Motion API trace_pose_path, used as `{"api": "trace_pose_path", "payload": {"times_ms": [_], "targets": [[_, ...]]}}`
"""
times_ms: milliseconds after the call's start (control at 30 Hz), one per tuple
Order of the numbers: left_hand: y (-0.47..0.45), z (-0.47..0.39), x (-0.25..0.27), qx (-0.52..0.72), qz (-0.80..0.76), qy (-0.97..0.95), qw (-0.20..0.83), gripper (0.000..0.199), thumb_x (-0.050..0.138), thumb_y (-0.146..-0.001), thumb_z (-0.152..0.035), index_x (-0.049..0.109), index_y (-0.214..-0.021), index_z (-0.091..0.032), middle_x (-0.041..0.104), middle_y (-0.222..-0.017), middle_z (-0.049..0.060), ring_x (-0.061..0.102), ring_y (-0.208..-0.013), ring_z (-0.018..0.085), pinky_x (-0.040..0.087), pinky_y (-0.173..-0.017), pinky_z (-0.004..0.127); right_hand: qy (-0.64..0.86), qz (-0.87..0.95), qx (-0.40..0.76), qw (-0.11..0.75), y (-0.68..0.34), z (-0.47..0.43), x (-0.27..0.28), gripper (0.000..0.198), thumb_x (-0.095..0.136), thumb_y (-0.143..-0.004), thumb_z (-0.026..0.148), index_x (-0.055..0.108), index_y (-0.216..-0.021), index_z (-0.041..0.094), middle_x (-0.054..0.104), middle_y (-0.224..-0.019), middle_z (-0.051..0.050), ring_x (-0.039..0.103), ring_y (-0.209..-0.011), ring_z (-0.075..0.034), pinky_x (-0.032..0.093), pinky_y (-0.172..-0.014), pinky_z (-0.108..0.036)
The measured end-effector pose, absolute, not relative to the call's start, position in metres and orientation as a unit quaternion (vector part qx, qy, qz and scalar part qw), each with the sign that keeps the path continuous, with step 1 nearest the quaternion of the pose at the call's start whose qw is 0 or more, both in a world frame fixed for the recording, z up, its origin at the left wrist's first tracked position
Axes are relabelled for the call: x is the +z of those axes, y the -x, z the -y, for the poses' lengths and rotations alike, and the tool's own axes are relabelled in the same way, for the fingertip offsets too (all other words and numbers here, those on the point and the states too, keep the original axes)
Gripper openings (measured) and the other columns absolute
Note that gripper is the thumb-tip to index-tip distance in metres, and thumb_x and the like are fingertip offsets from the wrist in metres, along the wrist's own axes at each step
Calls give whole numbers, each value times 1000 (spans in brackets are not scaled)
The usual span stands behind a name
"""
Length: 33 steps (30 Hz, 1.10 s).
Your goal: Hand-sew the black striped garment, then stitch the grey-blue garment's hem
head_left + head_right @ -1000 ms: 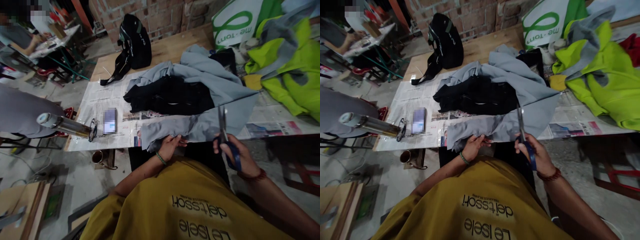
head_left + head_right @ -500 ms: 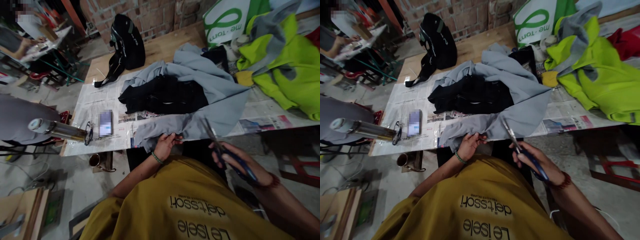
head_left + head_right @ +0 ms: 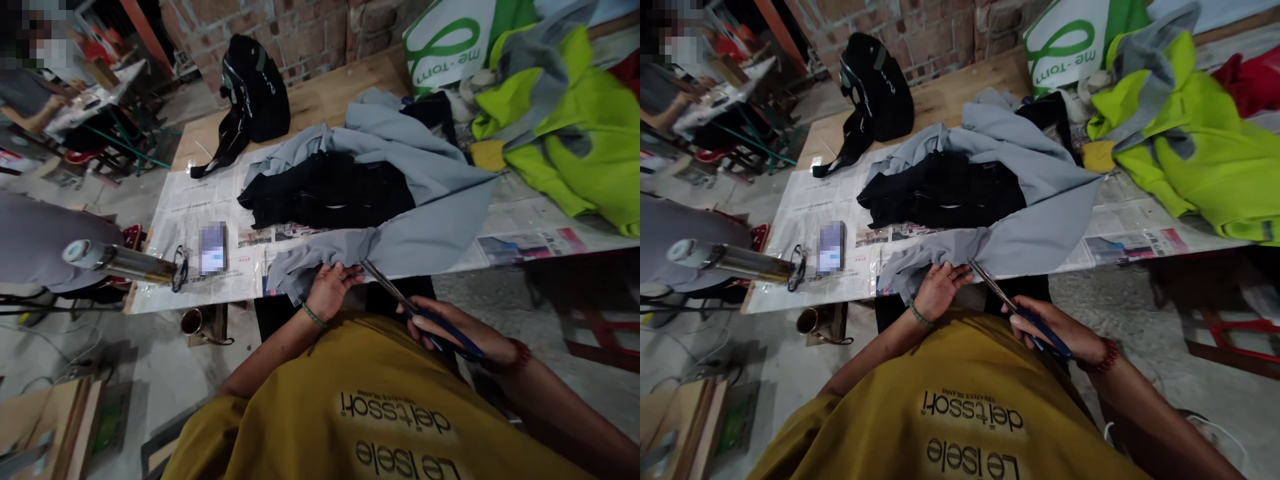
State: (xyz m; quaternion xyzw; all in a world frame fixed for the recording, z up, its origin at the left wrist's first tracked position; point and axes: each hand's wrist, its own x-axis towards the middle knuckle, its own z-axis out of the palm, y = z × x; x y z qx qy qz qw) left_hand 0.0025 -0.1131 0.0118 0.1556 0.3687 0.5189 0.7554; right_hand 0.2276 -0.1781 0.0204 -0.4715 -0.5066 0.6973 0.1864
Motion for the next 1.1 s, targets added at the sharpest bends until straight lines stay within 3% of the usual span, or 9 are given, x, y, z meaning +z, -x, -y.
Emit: {"api": "trace_pose_path", "payload": {"times_ms": [400, 1100], "targets": [[-3, 112, 13, 517, -362, -152, 761, 22, 66, -74, -24, 46, -68, -17, 62, -77, -1, 64, -88, 19, 49, -83, 41, 401, 501, 738, 207, -217, 176, 26, 43, 52, -82, 51, 49, -106, 16, 54, -73, -2, 50, -55, -7, 43, -50, -20], [-2, 112, 13, 505, -381, -159, 758, 22, 66, -75, -27, 48, -69, -16, 64, -84, 1, 63, -93, 21, 48, -86, 42, 412, 475, 748, 213, -217, 177, 18, 43, 54, -81, 50, 51, -109, 16, 56, -74, -3, 51, -56, -9, 43, -49, -20]]}}
